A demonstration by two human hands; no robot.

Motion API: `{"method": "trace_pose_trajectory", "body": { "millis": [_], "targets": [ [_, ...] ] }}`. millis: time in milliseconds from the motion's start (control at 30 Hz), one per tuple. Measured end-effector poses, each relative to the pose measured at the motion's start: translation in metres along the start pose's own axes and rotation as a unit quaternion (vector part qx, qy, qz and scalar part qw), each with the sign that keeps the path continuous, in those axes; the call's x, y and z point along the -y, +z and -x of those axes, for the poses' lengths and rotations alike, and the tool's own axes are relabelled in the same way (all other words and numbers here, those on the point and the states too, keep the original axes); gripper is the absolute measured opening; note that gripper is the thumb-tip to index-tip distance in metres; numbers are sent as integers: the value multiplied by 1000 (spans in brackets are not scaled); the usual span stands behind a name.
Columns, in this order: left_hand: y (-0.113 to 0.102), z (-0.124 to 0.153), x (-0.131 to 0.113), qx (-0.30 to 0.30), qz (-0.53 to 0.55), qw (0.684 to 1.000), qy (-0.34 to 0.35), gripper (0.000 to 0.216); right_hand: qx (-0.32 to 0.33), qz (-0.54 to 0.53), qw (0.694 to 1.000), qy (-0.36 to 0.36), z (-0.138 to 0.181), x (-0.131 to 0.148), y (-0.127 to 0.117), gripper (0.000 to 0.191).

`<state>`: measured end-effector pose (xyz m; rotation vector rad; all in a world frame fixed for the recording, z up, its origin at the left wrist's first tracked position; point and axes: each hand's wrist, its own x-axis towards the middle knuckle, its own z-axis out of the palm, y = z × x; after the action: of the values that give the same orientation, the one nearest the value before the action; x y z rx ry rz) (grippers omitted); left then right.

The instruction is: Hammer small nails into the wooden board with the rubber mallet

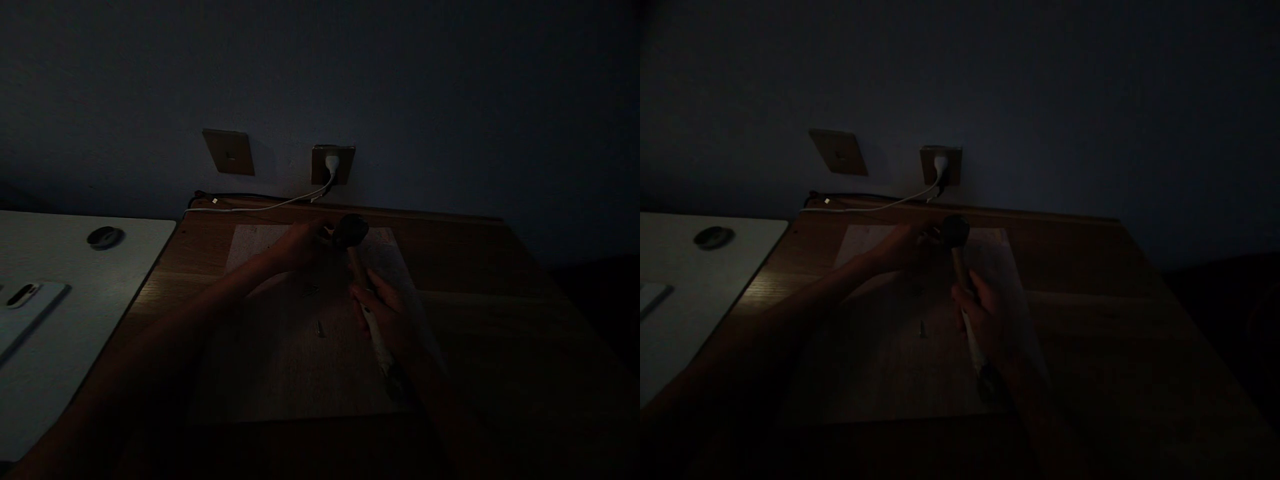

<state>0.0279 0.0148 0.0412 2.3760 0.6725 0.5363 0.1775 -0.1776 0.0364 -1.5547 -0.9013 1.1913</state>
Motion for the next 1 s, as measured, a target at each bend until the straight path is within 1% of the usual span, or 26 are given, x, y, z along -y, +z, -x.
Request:
{"method": "trace_pose_trajectory", "body": {
  "millis": [33,100,167,200,267,333,433,533,600,667,700,767,833,900,933,1000],
  "targets": [
    [-7,6,-3,18,-31,999,15,34,0,-2,1000,0,0,0,0,30],
    [-20,19,-10,76,-98,991,60,22,-3,-10,1000,4,0,1,2,31],
    [-28,33,-17,139,-153,972,111,18,1,-21,1000,10,0,2,3,32],
    [-30,40,-21,160,-179,962,129,19,2,-28,1000,13,0,2,3,33],
    [-29,50,-27,180,-233,944,151,26,-3,-39,999,18,0,2,3,39],
    [-24,56,-34,184,-288,926,161,31,-16,-43,999,26,1,2,3,49],
    [-17,60,-46,183,-340,906,170,24,-35,-41,998,45,1,4,4,62],
    [-15,61,-54,174,-359,899,180,13,-53,-43,996,54,2,8,5,67],
    [-16,59,-54,170,-344,904,192,12,-53,-44,997,47,3,10,5,64],
    [-17,53,-46,164,-298,921,191,14,-39,-45,998,32,2,10,5,54],
    [-17,48,-41,157,-261,935,179,17,-30,-44,998,24,2,10,4,48],
    [-15,37,-26,109,-164,972,131,25,-19,-41,999,12,1,9,3,38],
    [-9,23,-10,24,-62,996,61,31,-23,-40,999,6,1,7,2,36],
    [0,12,3,-39,-14,999,-1,30,-29,-39,999,5,1,6,1,39],
    [4,8,9,-56,-8,998,-20,27,-31,-36,999,4,1,6,0,41],
    [12,4,17,-69,-9,997,-37,21,-29,-25,999,4,1,5,-1,43]
  ]
}}
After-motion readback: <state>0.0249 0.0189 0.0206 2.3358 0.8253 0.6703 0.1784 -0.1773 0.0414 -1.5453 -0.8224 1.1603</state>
